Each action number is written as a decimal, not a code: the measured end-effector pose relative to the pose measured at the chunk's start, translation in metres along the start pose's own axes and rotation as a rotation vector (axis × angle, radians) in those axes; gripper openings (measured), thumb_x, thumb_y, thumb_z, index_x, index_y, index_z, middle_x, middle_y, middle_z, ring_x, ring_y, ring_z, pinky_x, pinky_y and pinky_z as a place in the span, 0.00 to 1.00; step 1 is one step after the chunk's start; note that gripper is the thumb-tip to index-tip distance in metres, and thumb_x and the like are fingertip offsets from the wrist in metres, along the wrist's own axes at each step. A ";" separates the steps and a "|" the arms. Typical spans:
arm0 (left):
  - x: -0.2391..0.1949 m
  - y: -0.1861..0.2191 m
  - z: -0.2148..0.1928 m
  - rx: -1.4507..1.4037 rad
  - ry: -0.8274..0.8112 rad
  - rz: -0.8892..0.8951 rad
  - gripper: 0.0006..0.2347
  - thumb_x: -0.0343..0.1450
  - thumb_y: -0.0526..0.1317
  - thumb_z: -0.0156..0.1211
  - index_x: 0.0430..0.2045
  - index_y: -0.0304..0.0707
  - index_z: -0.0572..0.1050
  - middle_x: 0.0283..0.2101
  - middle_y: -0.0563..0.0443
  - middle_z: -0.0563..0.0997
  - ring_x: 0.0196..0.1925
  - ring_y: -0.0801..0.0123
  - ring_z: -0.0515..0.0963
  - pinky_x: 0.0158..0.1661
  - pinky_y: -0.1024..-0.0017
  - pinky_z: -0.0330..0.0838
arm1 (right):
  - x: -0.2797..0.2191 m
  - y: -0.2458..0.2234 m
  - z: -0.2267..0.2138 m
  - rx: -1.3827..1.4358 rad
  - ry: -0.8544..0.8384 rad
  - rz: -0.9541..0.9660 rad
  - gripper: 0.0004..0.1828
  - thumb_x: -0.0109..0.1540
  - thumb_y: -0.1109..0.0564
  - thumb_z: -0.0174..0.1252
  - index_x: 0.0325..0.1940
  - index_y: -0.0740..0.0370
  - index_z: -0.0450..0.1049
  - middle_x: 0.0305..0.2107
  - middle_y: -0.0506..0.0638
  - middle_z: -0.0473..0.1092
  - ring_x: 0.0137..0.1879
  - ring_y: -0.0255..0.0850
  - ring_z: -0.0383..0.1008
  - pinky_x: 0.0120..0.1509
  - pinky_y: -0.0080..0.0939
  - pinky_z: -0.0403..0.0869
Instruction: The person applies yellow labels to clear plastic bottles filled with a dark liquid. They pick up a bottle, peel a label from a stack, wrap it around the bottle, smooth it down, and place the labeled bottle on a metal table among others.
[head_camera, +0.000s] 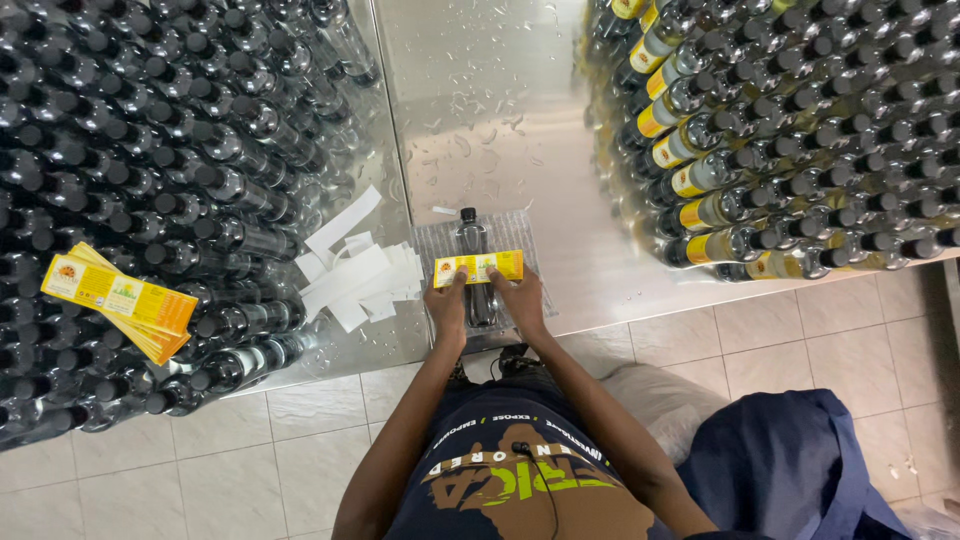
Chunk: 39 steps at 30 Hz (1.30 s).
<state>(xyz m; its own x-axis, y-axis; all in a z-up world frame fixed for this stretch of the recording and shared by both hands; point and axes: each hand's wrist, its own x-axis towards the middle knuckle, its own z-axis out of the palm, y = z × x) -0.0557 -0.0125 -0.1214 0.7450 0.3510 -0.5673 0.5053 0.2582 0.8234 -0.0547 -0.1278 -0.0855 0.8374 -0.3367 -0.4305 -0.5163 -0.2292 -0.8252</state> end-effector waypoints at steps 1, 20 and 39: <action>-0.002 0.005 0.000 0.000 -0.003 0.000 0.18 0.74 0.48 0.76 0.52 0.38 0.79 0.50 0.43 0.81 0.58 0.58 0.79 0.64 0.44 0.64 | -0.003 -0.006 -0.001 0.000 0.003 0.000 0.29 0.63 0.37 0.74 0.54 0.62 0.81 0.45 0.62 0.82 0.60 0.58 0.83 0.65 0.62 0.76; -0.002 0.005 -0.003 0.029 -0.053 -0.013 0.24 0.77 0.52 0.72 0.58 0.34 0.74 0.58 0.37 0.77 0.69 0.44 0.75 0.68 0.34 0.61 | 0.004 -0.005 -0.003 -0.047 -0.015 -0.025 0.30 0.65 0.37 0.73 0.53 0.67 0.79 0.45 0.66 0.80 0.56 0.60 0.83 0.57 0.59 0.79; -0.011 0.014 0.000 0.034 -0.067 0.036 0.14 0.78 0.50 0.70 0.43 0.41 0.74 0.44 0.48 0.75 0.45 0.67 0.72 0.52 0.51 0.65 | 0.005 -0.002 -0.006 -0.009 -0.043 -0.060 0.32 0.68 0.38 0.71 0.57 0.72 0.77 0.48 0.69 0.78 0.59 0.62 0.82 0.56 0.60 0.82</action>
<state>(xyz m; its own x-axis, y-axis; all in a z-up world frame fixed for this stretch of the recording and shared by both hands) -0.0569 -0.0129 -0.1031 0.7900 0.2978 -0.5359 0.4911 0.2158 0.8439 -0.0506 -0.1341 -0.0836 0.8738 -0.2826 -0.3958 -0.4664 -0.2563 -0.8466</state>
